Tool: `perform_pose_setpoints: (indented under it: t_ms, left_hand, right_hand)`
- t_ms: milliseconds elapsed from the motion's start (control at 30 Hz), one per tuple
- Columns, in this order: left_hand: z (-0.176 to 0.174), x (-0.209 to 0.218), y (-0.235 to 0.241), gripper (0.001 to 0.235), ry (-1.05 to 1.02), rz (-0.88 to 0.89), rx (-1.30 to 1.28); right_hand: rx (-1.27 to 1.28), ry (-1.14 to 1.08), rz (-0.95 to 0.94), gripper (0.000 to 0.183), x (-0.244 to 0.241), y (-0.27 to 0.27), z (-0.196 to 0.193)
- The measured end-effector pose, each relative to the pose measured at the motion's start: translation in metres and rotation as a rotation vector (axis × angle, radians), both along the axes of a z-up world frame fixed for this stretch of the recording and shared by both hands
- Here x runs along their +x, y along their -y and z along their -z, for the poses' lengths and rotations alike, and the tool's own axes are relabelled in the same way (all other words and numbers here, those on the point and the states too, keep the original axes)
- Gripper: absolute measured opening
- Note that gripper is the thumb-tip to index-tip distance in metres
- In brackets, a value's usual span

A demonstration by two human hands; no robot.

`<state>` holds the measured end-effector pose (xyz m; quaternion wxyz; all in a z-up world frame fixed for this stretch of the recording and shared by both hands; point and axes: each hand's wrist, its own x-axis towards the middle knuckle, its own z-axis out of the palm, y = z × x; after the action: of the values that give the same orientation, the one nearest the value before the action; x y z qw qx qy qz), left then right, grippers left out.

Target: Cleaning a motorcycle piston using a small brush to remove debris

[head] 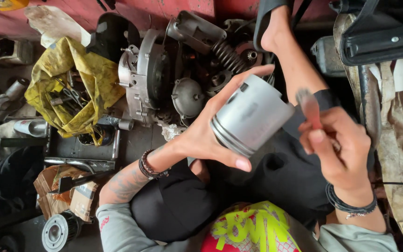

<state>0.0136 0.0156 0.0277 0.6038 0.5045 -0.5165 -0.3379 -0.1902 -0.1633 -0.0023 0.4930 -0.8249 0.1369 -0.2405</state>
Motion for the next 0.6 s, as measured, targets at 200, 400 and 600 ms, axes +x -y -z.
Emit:
perform_pose_setpoints:
  t_ms: [200,400,600]
  left_hand:
    - [0.001,-0.004,0.0,0.122,0.166,-0.15,-0.054]
    - [-0.012,-0.011,-0.004,0.121,0.253,-0.158,0.087]
    - [-0.009,-0.009,-0.009,0.109,0.432,-0.289,0.031]
  right_hand:
    - [-0.135,-0.015,-0.381,0.05,0.009,-0.004,-0.003]
    - [-0.258,-0.044,-0.355,0.066,0.003,0.003,0.008]
    - [-0.169,-0.066,-0.004,0.065,0.0,0.006,0.004]
